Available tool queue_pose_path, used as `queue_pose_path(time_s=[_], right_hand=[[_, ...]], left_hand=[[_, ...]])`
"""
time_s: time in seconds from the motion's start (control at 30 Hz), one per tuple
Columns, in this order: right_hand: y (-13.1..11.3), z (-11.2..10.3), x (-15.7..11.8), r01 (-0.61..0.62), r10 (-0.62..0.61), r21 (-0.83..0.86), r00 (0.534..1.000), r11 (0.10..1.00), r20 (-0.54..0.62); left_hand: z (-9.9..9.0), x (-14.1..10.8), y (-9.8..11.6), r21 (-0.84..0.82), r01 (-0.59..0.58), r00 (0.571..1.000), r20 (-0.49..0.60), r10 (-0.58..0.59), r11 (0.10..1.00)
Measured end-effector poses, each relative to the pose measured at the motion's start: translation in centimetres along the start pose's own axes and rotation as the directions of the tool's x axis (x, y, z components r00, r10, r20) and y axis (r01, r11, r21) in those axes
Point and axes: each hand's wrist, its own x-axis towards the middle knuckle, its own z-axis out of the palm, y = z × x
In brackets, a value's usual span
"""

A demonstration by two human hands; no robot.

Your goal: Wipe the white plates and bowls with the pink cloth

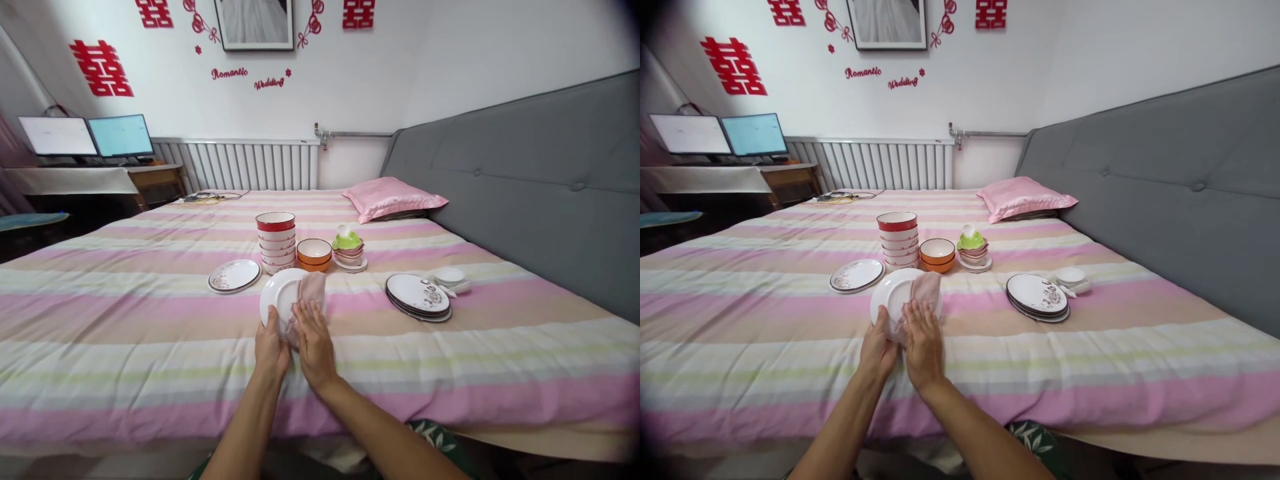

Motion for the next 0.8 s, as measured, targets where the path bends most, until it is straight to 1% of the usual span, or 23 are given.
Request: queue_pose_path(time_s=[0.1, 0.2, 0.27, 0.37, 0.47, 0.57, 0.67, 0.73, 0.8], right_hand=[[0.7, -0.4, 1.0, -0.013, 0.007, -0.042, 0.989, 0.999, -0.148], [2.0, -1.0, 2.4, -0.066, 0.044, -0.065, 0.957, 0.996, -0.288], [2.9, -1.6, 3.4, -0.06, 0.033, -0.076, 0.948, 0.995, -0.315], [3.7, -2.8, 4.4, 0.037, -0.066, -0.111, 0.961, 0.993, -0.269], [3.6, -3.4, 4.8, 0.124, -0.155, -0.174, 0.972, 0.977, -0.179], [2.7, -3.1, 4.5, 0.223, -0.232, -0.188, 0.972, 0.957, -0.028], [1.7, -2.4, 3.8, 0.301, -0.289, -0.137, 0.952, 0.944, 0.102], [1.1, -1.9, 3.2, 0.32, -0.303, -0.105, 0.941, 0.942, 0.148], [0.7, -1.7, 2.6, 0.331, -0.314, -0.085, 0.935, 0.94, 0.167]], left_hand=[[0.5, -0.4, -0.2, -0.001, 0.029, 0.999, 0.043, -0.029, 1.0], [0.7, -0.9, -1.1, 0.047, 0.043, 0.997, 0.056, -0.045, 0.998], [0.7, -1.2, -1.8, 0.087, 0.056, 0.995, 0.073, -0.063, 0.995], [0.6, -1.7, -2.8, 0.128, 0.065, 0.991, 0.107, -0.079, 0.99], [0.7, -2.0, -3.4, 0.149, 0.054, 0.988, 0.136, -0.074, 0.987], [0.9, -2.0, -3.7, 0.139, 0.062, 0.993, 0.092, -0.076, 0.988], [1.1, -1.8, -3.8, 0.069, 0.076, 0.996, 0.031, -0.079, 0.995], [1.1, -1.4, -3.6, 0.015, 0.075, 0.997, 0.017, -0.076, 0.997], [1.0, -1.1, -3.2, -0.019, 0.075, 0.997, -0.004, -0.075, 0.997]])
